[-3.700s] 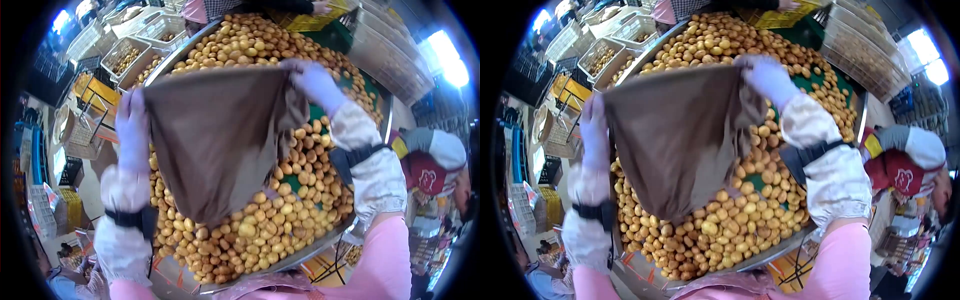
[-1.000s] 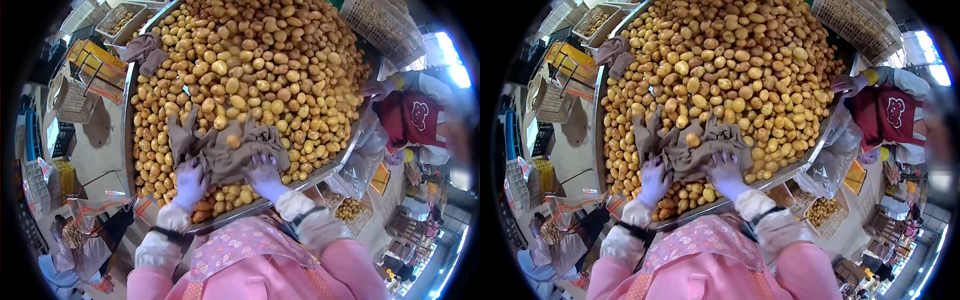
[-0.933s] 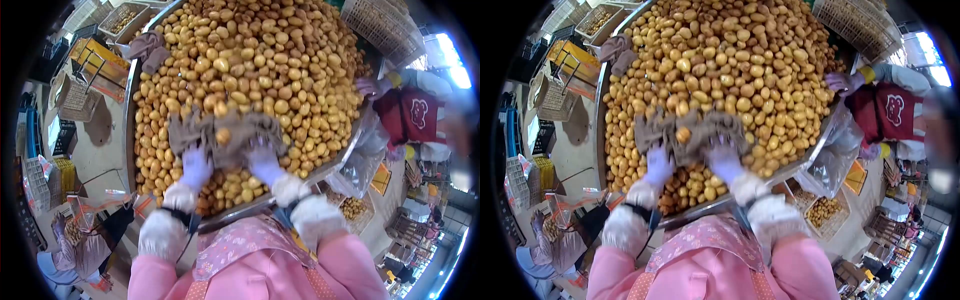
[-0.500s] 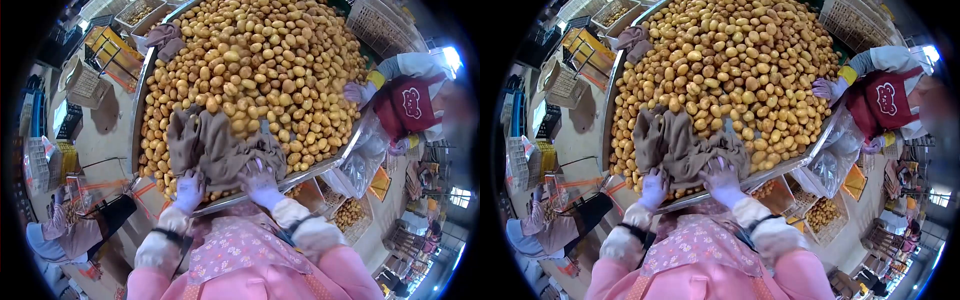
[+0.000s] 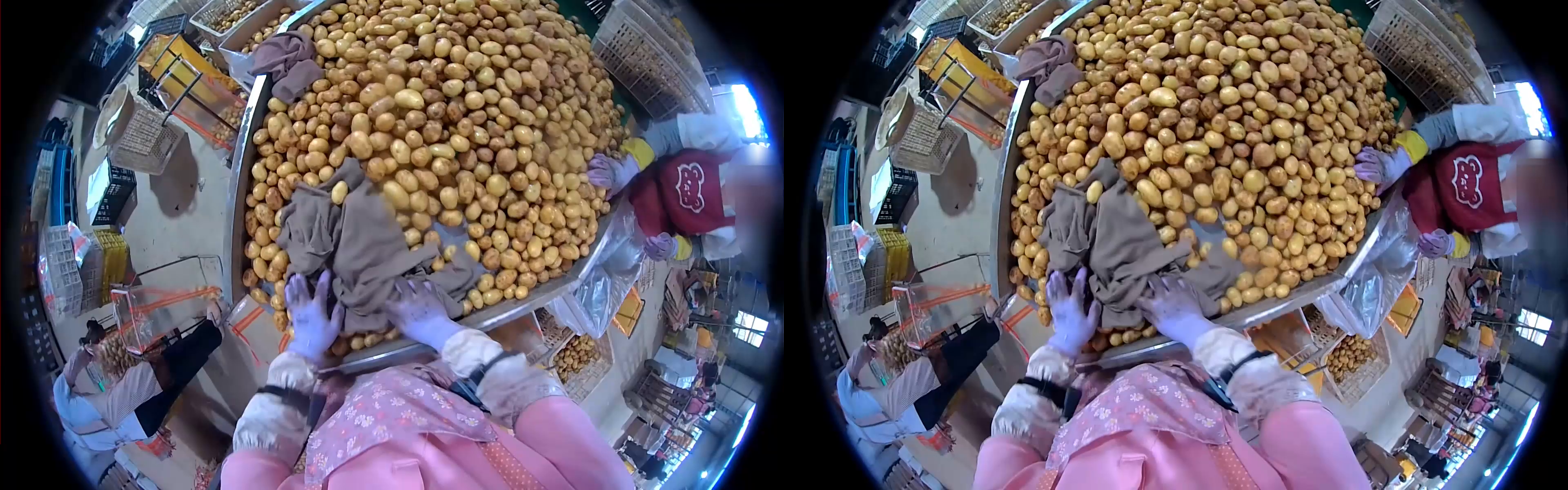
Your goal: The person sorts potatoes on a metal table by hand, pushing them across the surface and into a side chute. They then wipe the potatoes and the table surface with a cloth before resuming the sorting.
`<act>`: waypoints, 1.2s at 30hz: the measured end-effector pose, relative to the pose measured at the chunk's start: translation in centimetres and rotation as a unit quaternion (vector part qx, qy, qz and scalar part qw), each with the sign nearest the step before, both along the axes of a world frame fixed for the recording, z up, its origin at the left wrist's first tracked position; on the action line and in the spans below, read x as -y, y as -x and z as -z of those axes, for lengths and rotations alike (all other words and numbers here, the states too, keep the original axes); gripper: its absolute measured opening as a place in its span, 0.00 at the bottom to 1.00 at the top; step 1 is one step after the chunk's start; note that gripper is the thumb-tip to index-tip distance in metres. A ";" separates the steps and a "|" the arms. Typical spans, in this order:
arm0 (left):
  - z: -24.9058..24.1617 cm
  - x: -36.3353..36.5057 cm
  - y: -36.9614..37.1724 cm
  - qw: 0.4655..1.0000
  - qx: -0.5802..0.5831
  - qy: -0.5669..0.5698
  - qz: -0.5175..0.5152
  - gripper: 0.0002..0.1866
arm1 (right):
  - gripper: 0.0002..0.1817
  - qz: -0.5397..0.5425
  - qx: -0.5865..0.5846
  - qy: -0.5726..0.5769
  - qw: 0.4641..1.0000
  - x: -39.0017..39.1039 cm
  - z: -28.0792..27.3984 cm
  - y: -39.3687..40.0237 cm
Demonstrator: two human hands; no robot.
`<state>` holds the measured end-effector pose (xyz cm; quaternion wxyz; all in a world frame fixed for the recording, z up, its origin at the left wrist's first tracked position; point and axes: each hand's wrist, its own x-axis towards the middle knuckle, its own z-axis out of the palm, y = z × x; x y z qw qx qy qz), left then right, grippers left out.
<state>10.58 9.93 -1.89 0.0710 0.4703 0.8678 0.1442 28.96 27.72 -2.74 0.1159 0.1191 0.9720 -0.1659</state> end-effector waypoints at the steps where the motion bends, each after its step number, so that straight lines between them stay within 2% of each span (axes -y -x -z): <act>1: 0.9 -2.2 1.5 1.000 0.002 0.003 -0.029 0.32 | 0.25 -0.013 0.034 -0.005 0.999 -1.2 0.7 2.7; 2: 1.7 -4.4 3.1 0.998 0.008 0.007 -0.055 0.36 | 0.25 0.010 0.086 0.059 0.995 -3.4 -0.1 5.3; 3: 0.1 -6.7 5.2 0.999 -0.028 -0.024 -0.036 0.29 | 0.25 0.099 0.023 0.140 0.985 -5.4 -1.6 6.5; 4: -1.0 -8.0 7.7 0.998 0.044 -0.047 -0.009 0.25 | 0.23 0.205 0.023 0.148 0.967 -6.8 -3.2 7.1; 5: -1.0 -9.0 10.2 0.991 0.115 -0.072 0.014 0.21 | 0.20 0.326 -0.136 0.364 0.862 -8.6 -2.8 6.7; 6: -0.2 -9.4 12.4 0.970 0.219 -0.109 -0.009 0.14 | 0.17 0.340 -0.128 0.262 0.894 -11.4 -7.0 7.7; 7: -2.9 -10.8 13.8 0.959 0.240 -0.145 -0.040 0.10 | 0.16 0.290 -0.087 0.109 0.947 -14.2 -9.6 8.9; 8: -3.3 -12.3 15.3 0.966 0.185 -0.175 -0.032 0.10 | 0.15 0.298 -0.162 0.038 0.940 -17.1 -8.2 8.8; 9: -3.0 -13.8 16.5 0.970 0.134 -0.199 -0.023 0.11 | 0.16 0.261 -0.194 -0.079 0.942 -19.5 -10.0 11.1; 10: -2.6 -16.1 17.5 0.967 0.122 -0.220 -0.043 0.14 | 0.20 0.240 -0.258 -0.177 0.919 -20.8 -8.8 14.0; 11: -1.7 -19.1 18.0 0.962 0.106 -0.244 -0.063 0.17 | 0.23 0.243 -0.193 -0.108 0.944 -21.0 -5.8 16.6; 12: 0.5 -21.9 17.3 0.988 0.035 -0.144 -0.047 0.20 | 0.23 0.206 -0.082 -0.153 0.963 -20.1 -2.2 19.2; 13: 2.7 -24.5 17.2 0.998 -0.040 -0.045 -0.032 0.24 | 0.23 0.142 -0.073 -0.188 0.969 -20.5 -1.4 21.5; 14: 3.9 -27.0 19.0 0.997 -0.041 -0.051 -0.036 0.24 | 0.24 0.119 -0.091 -0.194 0.969 -22.2 -0.7 23.6; 16: 4.8 -29.6 20.8 0.978 0.032 -0.204 -0.018 0.29 | 0.25 0.107 -0.124 -0.181 0.970 -25.1 0.8 25.8; 17: 3.5 -30.6 21.5 0.984 0.039 -0.172 -0.036 0.30 | 0.26 0.103 -0.161 -0.168 0.967 -26.1 1.0 27.4; 18: 3.5 -30.3 21.4 0.978 0.055 -0.193 -0.047 0.30 | 0.28 0.144 -0.167 -0.131 0.966 -26.1 -0.2 28.3; 19: 3.6 -30.7 21.1 0.971 0.074 -0.220 -0.050 0.30 | 0.28 0.142 -0.177 -0.138 0.964 -25.2 -1.2 27.2; 21: 2.4 -25.1 17.2 0.977 0.074 -0.195 0.045 0.31 | 0.28 0.117 -0.109 -0.174 0.972 -20.6 -2.4 21.5; 23: -0.5 -18.8 11.9 0.986 0.046 -0.072 0.146 0.33 | 0.31 0.114 -0.067 -0.028 0.991 -15.2 -0.6 12.4; 25: -0.3 -19.0 9.8 0.965 0.116 -0.110 0.207 0.39 | 0.31 0.107 -0.044 -0.036 0.993 -16.5 0.3 12.2; 26: 0.5 -21.2 9.2 0.972 0.165 -0.074 0.151 0.36 | 0.31 0.113 -0.017 -0.038 0.993 -16.6 0.5 11.8; 27: 2.4 -23.8 9.9 0.971 0.179 -0.113 0.116 0.32 | 0.28 0.073 -0.113 -0.088 0.987 -19.0 1.3 13.4; 28: 3.0 -26.1 10.8 0.972 0.025 -0.199 0.122 0.29 | 0.24 0.086 -0.104 -0.083 0.987 -20.8 3.1 14.3; 29: 1.6 -27.8 11.7 0.979 0.083 -0.152 0.110 0.26 | 0.19 0.120 -0.172 -0.108 0.972 -21.6 0.9 15.8; 31: 3.1 -26.1 11.3 0.972 0.201 -0.112 0.049 0.20 | 0.12 0.206 -0.154 -0.131 0.957 -19.1 -1.8 15.4; 32: 1.6 -22.7 9.5 0.971 0.183 -0.136 0.068 0.17 | 0.11 0.203 -0.129 -0.070 0.968 -16.8 -2.8 13.2; 33: 2.7 -18.4 8.0 0.970 0.097 -0.161 0.152 0.15 | 0.09 0.195 -0.105 -0.010 0.975 -13.6 -4.0 10.0; 34: 0.2 -15.4 6.3 0.958 0.118 -0.137 0.220 0.15 | 0.10 0.125 -0.117 -0.018 0.985 -10.6 -3.0 6.4; 35: -0.5 -13.5 4.3 0.958 0.017 -0.069 0.278 0.16 | 0.11 0.052 -0.129 -0.028 0.990 -9.3 -0.7 3.9; 36: -0.2 -14.5 3.5 0.965 -0.002 -0.080 0.249 0.16 | 0.11 0.046 -0.129 -0.030 0.990 -10.2 0.9 4.1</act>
